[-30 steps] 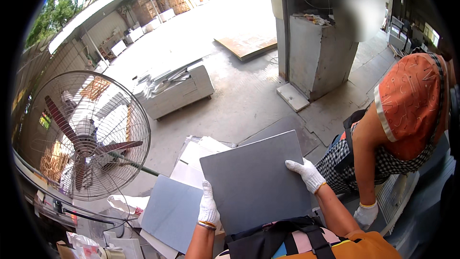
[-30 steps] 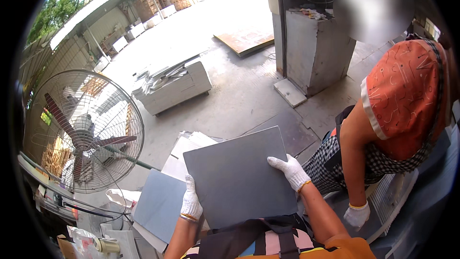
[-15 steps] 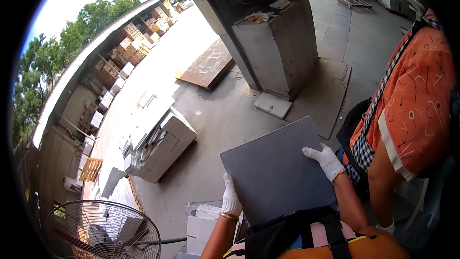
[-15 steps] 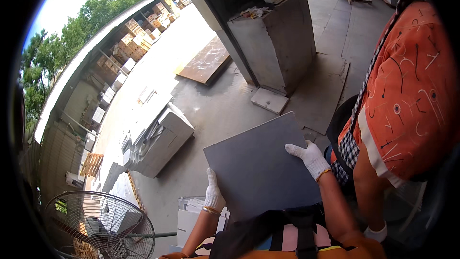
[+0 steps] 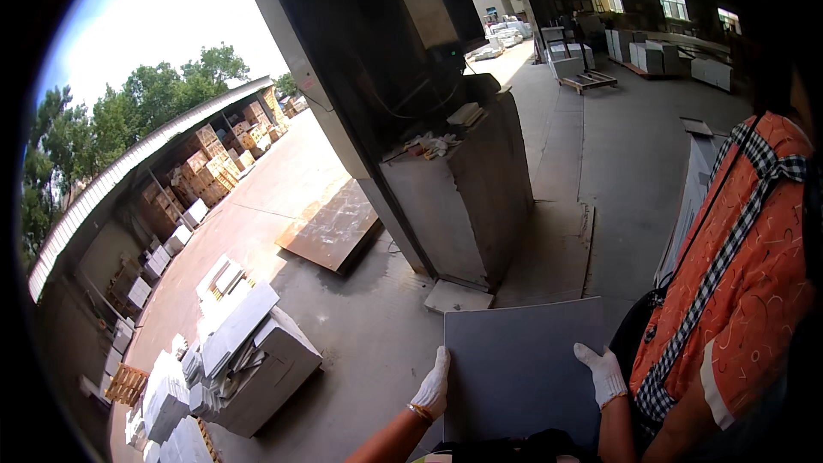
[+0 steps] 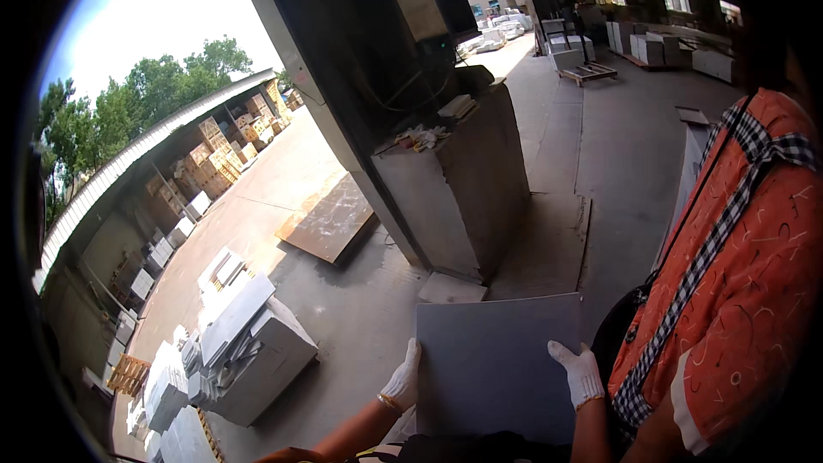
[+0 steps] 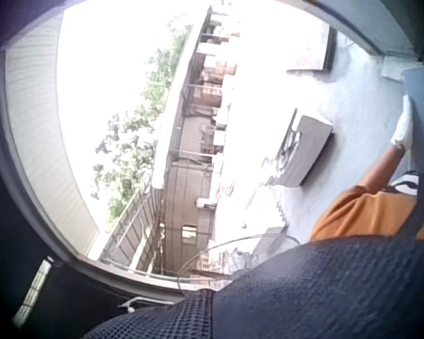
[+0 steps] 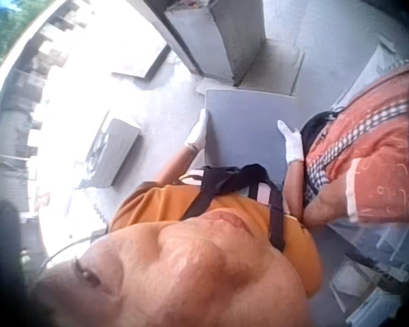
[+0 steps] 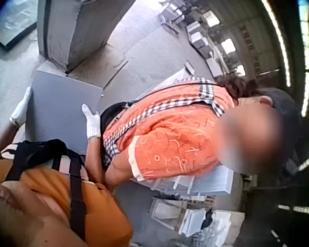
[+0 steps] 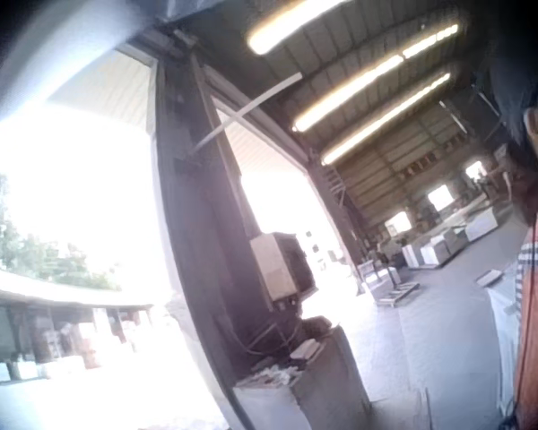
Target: The person places square tiles on the floor in a grid pattern, retrieves additional tiles from a stack, and continues arranging them. Another worker is also seen placing tiles nearby.
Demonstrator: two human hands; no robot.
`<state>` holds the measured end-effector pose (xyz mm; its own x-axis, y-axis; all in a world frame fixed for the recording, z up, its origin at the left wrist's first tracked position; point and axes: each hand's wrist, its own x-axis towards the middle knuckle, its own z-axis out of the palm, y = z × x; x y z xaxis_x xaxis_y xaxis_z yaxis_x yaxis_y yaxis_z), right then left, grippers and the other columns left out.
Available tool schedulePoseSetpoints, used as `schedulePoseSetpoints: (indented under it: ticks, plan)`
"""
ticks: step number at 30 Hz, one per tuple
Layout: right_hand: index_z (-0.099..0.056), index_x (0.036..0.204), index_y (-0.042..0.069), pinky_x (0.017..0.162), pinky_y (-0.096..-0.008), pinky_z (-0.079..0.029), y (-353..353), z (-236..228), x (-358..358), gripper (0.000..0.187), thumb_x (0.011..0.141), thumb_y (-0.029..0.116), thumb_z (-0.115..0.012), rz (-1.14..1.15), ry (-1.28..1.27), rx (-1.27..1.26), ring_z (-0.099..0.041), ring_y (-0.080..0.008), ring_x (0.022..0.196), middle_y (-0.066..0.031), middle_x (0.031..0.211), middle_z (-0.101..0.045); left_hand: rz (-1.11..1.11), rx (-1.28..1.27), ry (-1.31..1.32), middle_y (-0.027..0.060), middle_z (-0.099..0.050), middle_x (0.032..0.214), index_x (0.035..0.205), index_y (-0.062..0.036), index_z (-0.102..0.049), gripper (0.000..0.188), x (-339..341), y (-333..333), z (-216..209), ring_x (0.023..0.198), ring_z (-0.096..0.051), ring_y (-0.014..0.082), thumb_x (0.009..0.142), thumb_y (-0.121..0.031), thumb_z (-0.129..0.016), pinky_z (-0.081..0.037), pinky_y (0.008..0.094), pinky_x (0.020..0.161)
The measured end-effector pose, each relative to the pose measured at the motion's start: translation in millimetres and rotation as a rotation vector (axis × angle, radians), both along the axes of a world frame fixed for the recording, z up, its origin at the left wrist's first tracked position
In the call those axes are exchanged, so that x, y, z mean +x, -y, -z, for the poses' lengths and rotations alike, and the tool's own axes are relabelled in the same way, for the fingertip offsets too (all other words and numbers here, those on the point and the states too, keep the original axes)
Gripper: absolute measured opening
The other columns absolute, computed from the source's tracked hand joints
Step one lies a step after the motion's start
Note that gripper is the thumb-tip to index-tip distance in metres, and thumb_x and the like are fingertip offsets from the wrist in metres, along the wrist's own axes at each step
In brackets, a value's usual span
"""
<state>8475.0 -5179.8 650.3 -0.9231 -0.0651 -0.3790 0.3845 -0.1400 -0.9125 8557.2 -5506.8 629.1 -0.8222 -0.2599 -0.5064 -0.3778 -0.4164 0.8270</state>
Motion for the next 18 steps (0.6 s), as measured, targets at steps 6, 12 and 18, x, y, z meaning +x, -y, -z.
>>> schedulePoseSetpoints:
  ticks: [6,12,18]
  plan:
    - [-0.054,0.126,-0.008,0.092,-0.0315,-0.045,47.2,19.8,-77.6,0.062,0.080,0.026,-0.079,0.178,0.015,0.034,-0.060,-0.0217,0.100,-0.0115,0.112,-0.064,0.127,-0.120,-0.071,0.0123,-0.034,0.153,0.148,0.0024,-0.032,0.082,-114.7,37.2,-16.6,0.141,-0.030,0.0216,0.097,-0.062,-0.040,-0.017,0.0318,0.117]
    - [-0.056,0.124,-0.009,0.091,-0.0326,-0.045,98.8,10.9,-148.7,0.061,0.081,0.029,-0.077,0.290,-0.023,0.193,-0.059,-0.0227,0.100,-0.0112,0.112,-0.063,0.238,-0.028,-0.028,0.0096,-0.043,0.146,0.146,0.0019,-0.036,0.085,-223.2,92.6,-47.8,0.130,-0.041,0.0172,0.095,-0.065,-0.042,-0.029,0.0302,0.111]
    - [-0.055,0.121,-0.012,0.091,-0.0345,-0.045,133.6,-20.2,-212.4,0.072,0.077,0.040,-0.079,0.357,0.020,0.180,-0.058,-0.0245,0.100,-0.0154,0.113,-0.060,0.321,-0.041,-0.038,0.0096,-0.039,0.149,0.148,0.0026,-0.032,0.087,-321.3,126.9,-17.3,0.135,-0.036,0.0184,0.095,-0.066,-0.040,-0.026,0.0309,0.113]
